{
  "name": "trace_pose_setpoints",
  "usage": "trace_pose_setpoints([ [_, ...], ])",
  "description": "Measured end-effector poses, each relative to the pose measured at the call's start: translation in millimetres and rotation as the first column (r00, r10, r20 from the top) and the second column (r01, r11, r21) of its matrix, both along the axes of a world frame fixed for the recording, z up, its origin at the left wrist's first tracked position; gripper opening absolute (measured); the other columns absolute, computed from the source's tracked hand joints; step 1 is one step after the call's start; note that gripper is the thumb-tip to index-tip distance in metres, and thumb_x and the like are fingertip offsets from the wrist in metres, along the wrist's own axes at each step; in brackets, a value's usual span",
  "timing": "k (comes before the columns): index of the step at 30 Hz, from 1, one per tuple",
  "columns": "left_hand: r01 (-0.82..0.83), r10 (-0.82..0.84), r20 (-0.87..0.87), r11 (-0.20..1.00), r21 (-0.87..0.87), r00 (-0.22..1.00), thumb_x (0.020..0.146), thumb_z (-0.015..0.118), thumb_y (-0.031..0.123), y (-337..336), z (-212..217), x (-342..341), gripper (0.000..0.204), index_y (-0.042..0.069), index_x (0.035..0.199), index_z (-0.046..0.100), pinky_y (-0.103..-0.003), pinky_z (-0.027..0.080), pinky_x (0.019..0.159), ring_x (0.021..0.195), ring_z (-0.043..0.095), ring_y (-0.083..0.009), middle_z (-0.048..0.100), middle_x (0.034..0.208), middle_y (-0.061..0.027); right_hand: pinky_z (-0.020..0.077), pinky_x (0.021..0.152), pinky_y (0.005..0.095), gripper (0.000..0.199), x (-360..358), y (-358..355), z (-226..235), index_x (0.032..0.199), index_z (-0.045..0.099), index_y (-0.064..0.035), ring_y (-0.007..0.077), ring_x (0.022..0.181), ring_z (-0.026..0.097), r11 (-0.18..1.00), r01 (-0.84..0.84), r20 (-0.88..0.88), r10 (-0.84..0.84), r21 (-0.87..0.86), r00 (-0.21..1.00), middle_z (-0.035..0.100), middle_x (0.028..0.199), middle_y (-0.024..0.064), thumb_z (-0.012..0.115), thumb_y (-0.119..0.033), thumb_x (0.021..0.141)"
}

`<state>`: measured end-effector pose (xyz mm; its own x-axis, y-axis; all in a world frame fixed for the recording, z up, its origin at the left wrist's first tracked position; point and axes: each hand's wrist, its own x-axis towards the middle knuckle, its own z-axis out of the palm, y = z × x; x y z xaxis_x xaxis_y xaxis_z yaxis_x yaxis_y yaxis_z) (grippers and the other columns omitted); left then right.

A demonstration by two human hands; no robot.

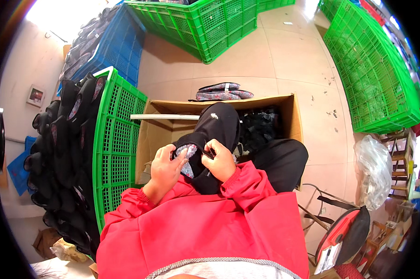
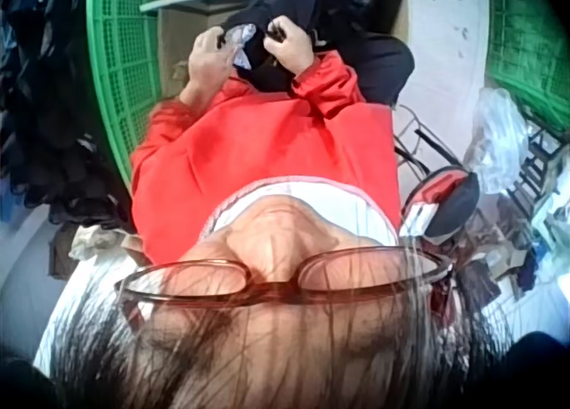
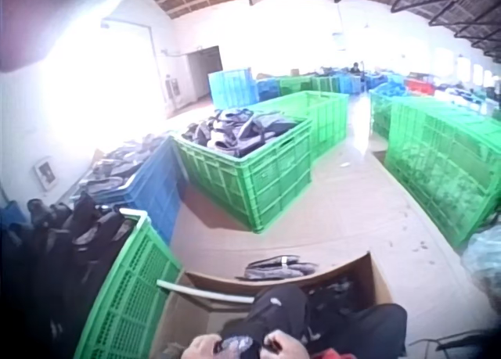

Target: The person sits on the floor and sews the sole of a patterned slipper using a needle and thread. They pull the thread through the fabric repeatedly, then place the finished slipper into a green crate and pick up another one to continue the process.

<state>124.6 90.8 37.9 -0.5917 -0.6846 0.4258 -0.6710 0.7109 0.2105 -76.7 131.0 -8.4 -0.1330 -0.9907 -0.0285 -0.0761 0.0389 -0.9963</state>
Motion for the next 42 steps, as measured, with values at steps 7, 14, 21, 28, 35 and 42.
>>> trace_pose_setpoints([
  [7,-0.039,0.041,0.053,0.999,-0.032,0.998,0.076,0.070,0.012,-46,-50,-18,0.013,0.005,0.087,0.067,-0.038,0.052,0.068,0.087,0.059,-0.0319,0.054,0.100,-0.0143,0.0464,0.067,0.0319,0.017,2,-6,16,0.088,0.053,-0.0016,0.0216,0.069,0.055,0.993,-0.102,-0.109,0.095,-0.062,0.989,0.055,0.078,0.0115,0.065,-0.003,0.075],
  [14,-0.344,0.251,0.361,0.912,0.223,0.898,0.079,0.062,0.008,-81,-70,-32,0.004,0.004,0.078,0.063,-0.041,0.055,0.069,0.083,0.065,-0.0303,0.058,0.099,-0.0138,0.0438,0.064,0.0262,0.016,16,-19,7,0.089,0.055,-0.0025,0.0091,0.069,0.049,0.998,-0.070,-0.090,0.069,-0.004,0.994,0.051,0.074,0.0025,0.066,-0.005,0.079],
  [21,-0.172,0.036,0.544,0.964,0.201,0.838,0.081,0.062,0.012,-75,-45,-26,0.013,0.005,0.084,0.072,-0.038,0.055,0.082,0.097,0.063,-0.0284,0.059,0.104,-0.0138,0.0446,0.063,0.0290,0.014,9,-11,4,0.088,0.055,-0.0027,0.0125,0.065,0.051,0.992,-0.094,-0.055,0.099,0.082,0.994,0.055,0.072,0.0054,0.064,-0.006,0.078],
  [28,0.065,0.378,-0.687,0.848,0.525,0.621,0.084,0.074,0.012,-63,0,26,0.030,0.003,0.112,0.068,-0.032,0.054,0.082,0.098,0.067,-0.0239,0.066,0.113,-0.0128,0.0376,0.062,0.0215,0.017,-14,-7,2,0.082,0.051,-0.0067,0.0039,0.069,0.043,0.966,-0.256,0.128,0.251,0.023,0.959,0.048,0.077,-0.0050,0.068,-0.003,0.080],
  [35,0.205,0.630,-0.543,0.529,0.823,0.555,0.088,0.074,0.012,-43,15,52,0.025,0.001,0.108,0.065,-0.025,0.052,0.082,0.089,0.063,-0.0105,0.068,0.096,-0.0035,0.0460,0.086,0.0244,0.020,-20,16,24,0.109,0.060,0.0002,0.0133,0.096,0.059,0.922,-0.353,0.329,0.386,-0.156,0.862,0.061,0.110,0.0066,0.061,-0.002,0.089],
  [42,0.317,0.644,-0.759,0.703,0.637,0.096,0.091,0.072,0.011,-23,23,25,0.020,0.000,0.105,0.062,-0.025,0.054,0.077,0.083,0.066,-0.0118,0.069,0.094,-0.0059,0.0437,0.081,0.0251,0.026,-34,10,-2,0.103,0.059,-0.0030,0.0097,0.086,0.053,0.998,0.035,0.185,-0.026,-0.049,0.982,0.058,0.094,0.0014,0.047,-0.026,0.106],
])
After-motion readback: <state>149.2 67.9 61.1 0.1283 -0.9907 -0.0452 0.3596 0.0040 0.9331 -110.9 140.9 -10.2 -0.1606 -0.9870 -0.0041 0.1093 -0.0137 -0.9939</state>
